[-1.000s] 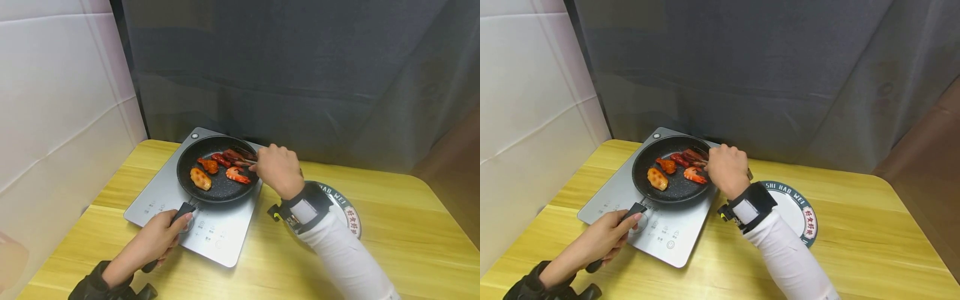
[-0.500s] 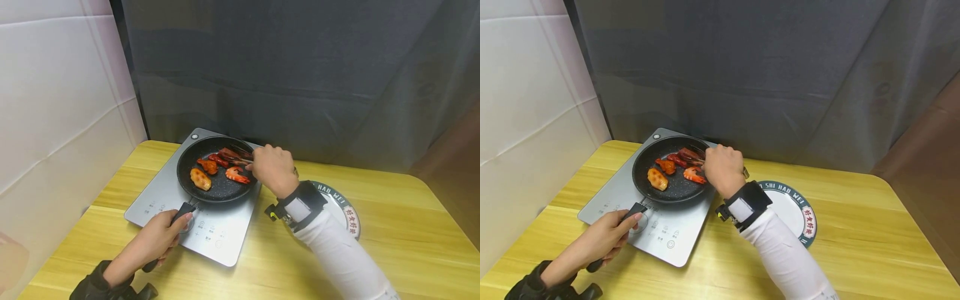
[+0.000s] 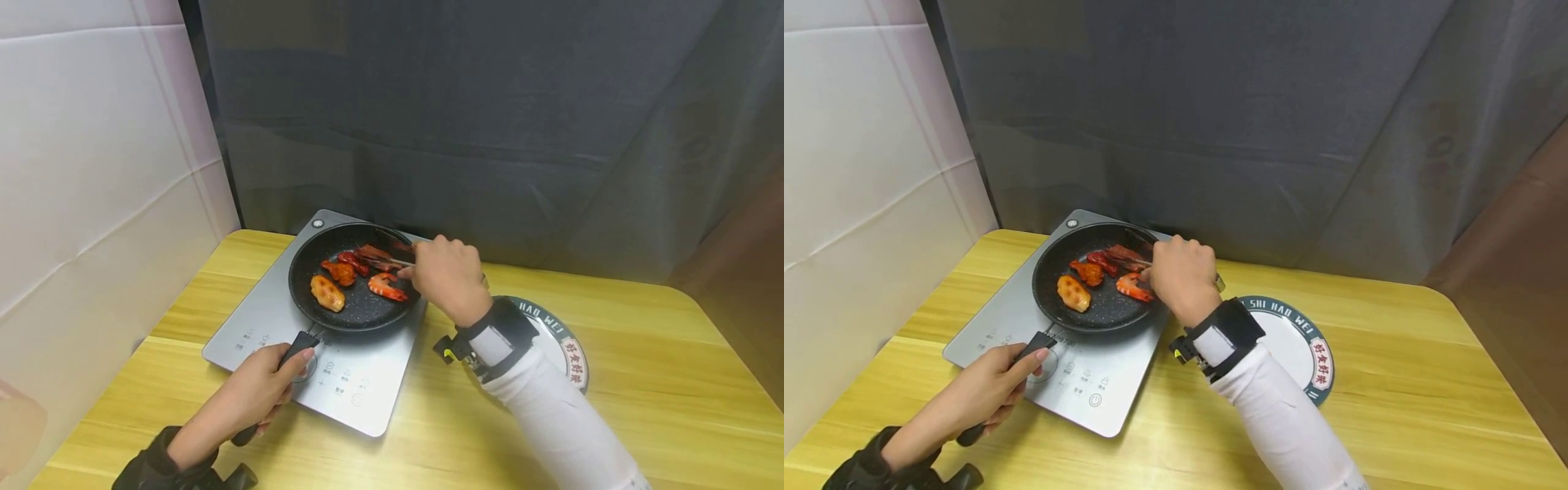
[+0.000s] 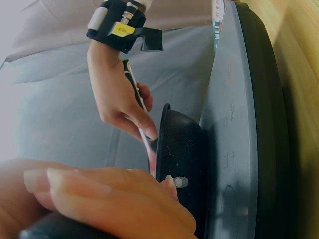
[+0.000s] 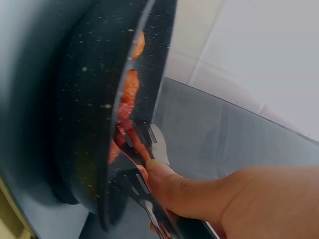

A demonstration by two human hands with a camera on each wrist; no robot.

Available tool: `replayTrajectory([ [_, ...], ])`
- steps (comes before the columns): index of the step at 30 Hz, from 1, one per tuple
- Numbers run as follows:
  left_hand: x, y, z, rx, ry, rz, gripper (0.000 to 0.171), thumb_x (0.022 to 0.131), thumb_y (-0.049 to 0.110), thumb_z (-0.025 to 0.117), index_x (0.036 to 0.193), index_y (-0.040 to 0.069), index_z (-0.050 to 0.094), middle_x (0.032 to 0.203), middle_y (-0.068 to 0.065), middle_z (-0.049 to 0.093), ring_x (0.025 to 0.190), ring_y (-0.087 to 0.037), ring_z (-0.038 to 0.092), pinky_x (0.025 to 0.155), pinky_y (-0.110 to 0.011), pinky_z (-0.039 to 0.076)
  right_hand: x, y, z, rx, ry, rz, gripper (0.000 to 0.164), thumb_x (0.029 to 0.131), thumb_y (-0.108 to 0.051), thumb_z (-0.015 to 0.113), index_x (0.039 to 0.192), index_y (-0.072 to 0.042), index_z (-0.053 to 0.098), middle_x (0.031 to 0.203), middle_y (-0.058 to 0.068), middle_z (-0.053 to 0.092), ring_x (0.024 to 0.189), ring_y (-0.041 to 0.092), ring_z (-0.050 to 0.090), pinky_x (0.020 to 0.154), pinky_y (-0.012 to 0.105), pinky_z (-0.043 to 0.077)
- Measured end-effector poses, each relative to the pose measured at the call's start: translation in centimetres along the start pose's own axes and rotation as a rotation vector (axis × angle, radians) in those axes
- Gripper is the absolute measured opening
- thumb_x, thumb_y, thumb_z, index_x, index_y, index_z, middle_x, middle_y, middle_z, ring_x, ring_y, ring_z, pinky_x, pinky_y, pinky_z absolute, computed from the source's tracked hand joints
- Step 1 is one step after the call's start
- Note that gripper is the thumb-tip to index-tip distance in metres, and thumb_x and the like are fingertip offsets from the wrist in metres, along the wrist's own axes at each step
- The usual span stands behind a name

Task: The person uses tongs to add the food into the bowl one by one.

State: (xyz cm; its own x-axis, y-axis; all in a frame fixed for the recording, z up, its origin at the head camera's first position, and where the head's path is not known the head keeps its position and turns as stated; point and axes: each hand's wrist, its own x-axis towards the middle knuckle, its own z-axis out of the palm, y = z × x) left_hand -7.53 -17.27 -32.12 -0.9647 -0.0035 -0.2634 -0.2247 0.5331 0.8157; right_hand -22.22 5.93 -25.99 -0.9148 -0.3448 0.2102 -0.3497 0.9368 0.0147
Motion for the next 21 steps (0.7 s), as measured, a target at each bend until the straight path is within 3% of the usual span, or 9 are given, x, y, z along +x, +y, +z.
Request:
replayTrajectory([
  [8,0.0,0.0,0.0,-0.003,-0.005,-0.007,0.038,0.1,0.039,0.049,0.088,0.004,0.052,0.052,-0.003,0.041,0.033,-0.015,0.033,0.028,-0.032,0.036,-1.4,2.3,-0.8,0.065,0.005,0.019,0.06,0.084,-0.06,0.063,0.13,-0.021,0.061,0.077,0.013,0.063,0.061,0.034,0.058,0.041,0.037,0.038],
  [11,0.0,-0.1,-0.1,0.002,-0.002,-0.006,0.037,0.1,0.038,0.049,0.088,0.004,0.052,0.052,-0.004,0.041,0.033,-0.015,0.033,0.028,-0.032,0.036,-2.4,3.6,-0.8,0.111,0.024,0.026,0.06,0.086,-0.059,0.061,0.132,-0.021,0.059,0.073,0.012,0.062,0.059,0.032,0.056,0.04,0.037,0.036],
  [17,0.1,-0.1,-0.1,0.002,-0.011,0.009,0.036,0.101,0.037,0.049,0.088,0.003,0.052,0.052,-0.004,0.042,0.032,-0.014,0.034,0.028,-0.033,0.037,-4.8,6.4,-1.1,0.178,0.041,0.042,0.06,0.089,-0.058,0.058,0.133,-0.018,0.056,0.08,0.012,0.064,0.066,0.034,0.059,0.043,0.039,0.039],
  [21,0.0,-0.1,-0.2,-0.002,-0.017,0.007,0.037,0.101,0.038,0.049,0.089,0.003,0.052,0.052,-0.004,0.042,0.032,-0.014,0.033,0.028,-0.032,0.037,-6.3,8.1,-0.9,0.213,0.045,0.024,0.055,0.089,-0.054,0.06,0.13,-0.017,0.058,0.078,0.006,0.062,0.067,0.028,0.056,0.043,0.034,0.038],
])
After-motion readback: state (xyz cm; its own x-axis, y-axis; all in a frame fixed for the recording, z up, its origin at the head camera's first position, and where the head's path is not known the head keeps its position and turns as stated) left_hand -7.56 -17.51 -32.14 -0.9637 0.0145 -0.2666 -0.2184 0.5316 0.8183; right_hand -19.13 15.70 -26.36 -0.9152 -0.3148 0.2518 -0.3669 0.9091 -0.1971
